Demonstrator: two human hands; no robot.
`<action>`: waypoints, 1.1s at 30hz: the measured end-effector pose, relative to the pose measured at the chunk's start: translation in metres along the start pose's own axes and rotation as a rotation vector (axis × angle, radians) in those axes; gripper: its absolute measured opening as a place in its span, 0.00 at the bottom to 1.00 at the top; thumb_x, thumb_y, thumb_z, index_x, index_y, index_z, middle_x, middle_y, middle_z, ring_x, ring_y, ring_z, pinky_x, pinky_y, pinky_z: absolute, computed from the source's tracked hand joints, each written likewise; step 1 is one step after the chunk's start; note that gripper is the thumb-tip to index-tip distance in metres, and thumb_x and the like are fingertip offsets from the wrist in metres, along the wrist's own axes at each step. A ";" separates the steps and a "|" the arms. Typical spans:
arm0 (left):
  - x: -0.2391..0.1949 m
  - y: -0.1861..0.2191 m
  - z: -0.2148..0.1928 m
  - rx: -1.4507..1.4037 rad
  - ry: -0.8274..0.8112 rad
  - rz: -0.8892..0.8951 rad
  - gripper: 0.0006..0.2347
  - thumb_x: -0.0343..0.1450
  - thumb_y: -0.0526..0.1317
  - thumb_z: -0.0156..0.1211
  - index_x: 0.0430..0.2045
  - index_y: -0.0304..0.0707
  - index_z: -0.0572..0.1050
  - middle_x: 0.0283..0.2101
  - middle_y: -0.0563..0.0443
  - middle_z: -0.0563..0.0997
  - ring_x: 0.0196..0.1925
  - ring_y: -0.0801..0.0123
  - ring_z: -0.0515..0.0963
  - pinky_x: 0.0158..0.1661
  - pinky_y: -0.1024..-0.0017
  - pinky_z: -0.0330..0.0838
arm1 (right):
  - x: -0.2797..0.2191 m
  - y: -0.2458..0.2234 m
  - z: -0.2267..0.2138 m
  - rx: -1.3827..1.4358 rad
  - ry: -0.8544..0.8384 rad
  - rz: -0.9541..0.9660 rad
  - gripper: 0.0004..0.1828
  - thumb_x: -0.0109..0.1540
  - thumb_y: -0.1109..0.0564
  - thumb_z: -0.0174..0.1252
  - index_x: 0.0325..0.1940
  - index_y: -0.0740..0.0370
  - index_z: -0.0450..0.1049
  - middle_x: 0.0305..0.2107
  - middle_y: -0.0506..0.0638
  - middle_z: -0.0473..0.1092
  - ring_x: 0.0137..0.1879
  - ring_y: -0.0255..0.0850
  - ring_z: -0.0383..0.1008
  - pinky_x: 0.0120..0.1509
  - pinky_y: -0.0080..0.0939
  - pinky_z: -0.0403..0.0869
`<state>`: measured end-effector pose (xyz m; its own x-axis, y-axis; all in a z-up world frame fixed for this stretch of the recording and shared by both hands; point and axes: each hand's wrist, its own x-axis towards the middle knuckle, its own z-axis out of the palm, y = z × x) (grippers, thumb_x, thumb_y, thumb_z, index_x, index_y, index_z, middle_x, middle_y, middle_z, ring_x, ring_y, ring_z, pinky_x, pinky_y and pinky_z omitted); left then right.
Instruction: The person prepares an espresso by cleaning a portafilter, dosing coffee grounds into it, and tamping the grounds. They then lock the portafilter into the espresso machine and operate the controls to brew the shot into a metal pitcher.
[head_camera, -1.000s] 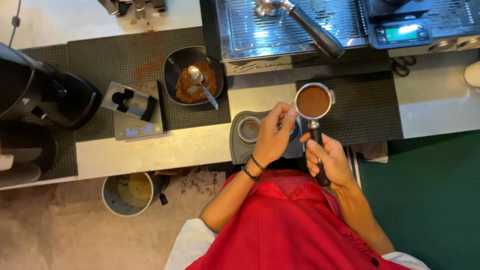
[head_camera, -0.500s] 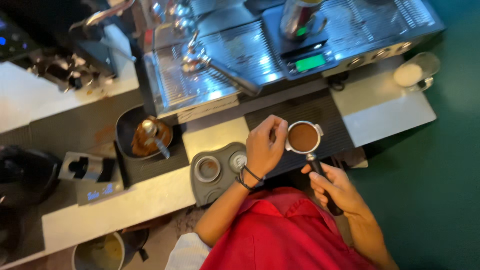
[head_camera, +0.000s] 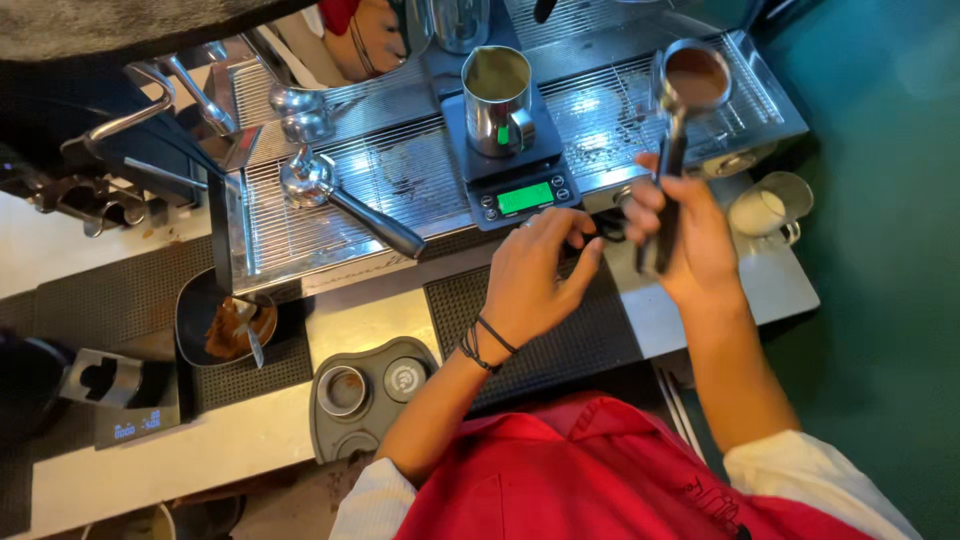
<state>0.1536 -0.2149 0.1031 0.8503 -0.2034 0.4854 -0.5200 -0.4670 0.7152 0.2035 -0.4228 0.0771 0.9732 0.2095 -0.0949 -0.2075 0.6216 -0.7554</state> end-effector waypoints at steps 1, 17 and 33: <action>0.001 0.005 -0.002 0.008 0.010 -0.002 0.07 0.73 0.46 0.59 0.39 0.45 0.74 0.31 0.52 0.78 0.37 0.45 0.81 0.35 0.53 0.74 | 0.019 0.000 0.002 -0.001 -0.012 0.004 0.20 0.67 0.52 0.52 0.63 0.57 0.68 0.28 0.38 0.58 0.32 0.29 0.65 0.37 0.31 0.73; 0.006 0.020 -0.004 0.311 0.121 -0.095 0.06 0.73 0.45 0.60 0.34 0.45 0.75 0.30 0.55 0.76 0.36 0.55 0.79 0.37 0.59 0.69 | 0.129 0.005 0.104 0.296 -0.214 0.030 0.13 0.67 0.60 0.59 0.51 0.45 0.65 0.40 0.50 0.68 0.53 0.46 0.74 0.65 0.55 0.75; 0.053 0.004 0.036 0.205 0.057 0.004 0.08 0.72 0.46 0.61 0.37 0.44 0.74 0.34 0.50 0.75 0.37 0.42 0.79 0.35 0.55 0.72 | 0.090 -0.117 0.018 -0.589 0.010 0.294 0.23 0.73 0.33 0.41 0.65 0.41 0.67 0.29 0.46 0.63 0.27 0.38 0.68 0.26 0.40 0.72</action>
<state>0.1995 -0.2580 0.1135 0.8391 -0.1593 0.5201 -0.4912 -0.6326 0.5987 0.3137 -0.4629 0.1683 0.8857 0.2986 -0.3555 -0.3786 0.0214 -0.9253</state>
